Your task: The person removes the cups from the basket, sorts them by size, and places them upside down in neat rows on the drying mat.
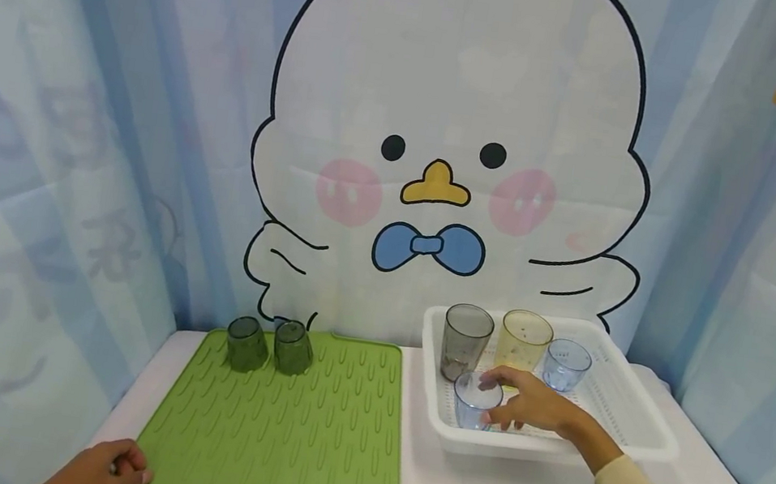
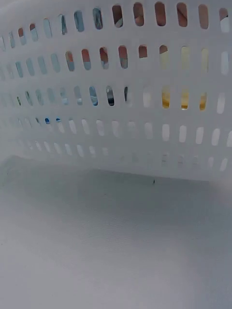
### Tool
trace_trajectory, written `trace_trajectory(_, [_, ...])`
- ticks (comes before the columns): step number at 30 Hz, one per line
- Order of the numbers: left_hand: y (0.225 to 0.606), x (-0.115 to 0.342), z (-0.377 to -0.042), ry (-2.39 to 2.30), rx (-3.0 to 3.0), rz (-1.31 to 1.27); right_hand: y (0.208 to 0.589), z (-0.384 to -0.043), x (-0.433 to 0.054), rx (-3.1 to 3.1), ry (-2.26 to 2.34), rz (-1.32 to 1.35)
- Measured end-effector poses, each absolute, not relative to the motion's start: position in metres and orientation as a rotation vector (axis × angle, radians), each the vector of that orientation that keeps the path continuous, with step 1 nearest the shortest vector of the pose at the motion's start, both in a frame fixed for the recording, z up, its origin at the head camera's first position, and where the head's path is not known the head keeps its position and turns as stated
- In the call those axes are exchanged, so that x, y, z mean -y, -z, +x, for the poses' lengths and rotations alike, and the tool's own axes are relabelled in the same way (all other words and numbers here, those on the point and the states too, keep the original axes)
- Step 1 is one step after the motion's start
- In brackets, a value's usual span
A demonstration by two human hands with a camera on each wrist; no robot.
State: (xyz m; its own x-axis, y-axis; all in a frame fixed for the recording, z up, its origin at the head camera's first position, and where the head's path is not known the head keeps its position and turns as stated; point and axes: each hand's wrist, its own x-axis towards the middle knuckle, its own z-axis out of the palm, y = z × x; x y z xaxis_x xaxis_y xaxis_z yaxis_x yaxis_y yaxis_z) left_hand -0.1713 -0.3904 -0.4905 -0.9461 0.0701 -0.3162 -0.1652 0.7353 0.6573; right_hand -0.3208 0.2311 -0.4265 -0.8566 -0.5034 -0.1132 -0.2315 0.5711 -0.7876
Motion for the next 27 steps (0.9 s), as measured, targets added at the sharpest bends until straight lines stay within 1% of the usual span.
trace_trajectory(6, [0.475, 0.382, -0.173, -1.049, -2.633, 0.013, 0.416, -0.313, -0.244, -2.493, 1.354, -0.714])
trace_trajectory(13, [0.455, 0.358, -0.175, -1.124, -2.652, 0.191, 0.398, -0.292, -0.247, -2.539, 1.504, -0.747])
trace_trajectory(18, [0.443, 0.332, -0.173, -1.161, -2.655, 0.297, 0.384, -0.271, -0.236, -2.483, 1.610, -0.854])
trace_trajectory(23, [0.431, 0.301, -0.171, -1.187, -2.640, 0.370, 0.375, -0.249, -0.215, -2.392, 1.665, -0.997])
trace_trajectory(27, [0.422, 0.275, -0.169, -1.193, -2.639, 0.463, 0.370, -0.232, -0.197, -2.314, 1.678, -1.031])
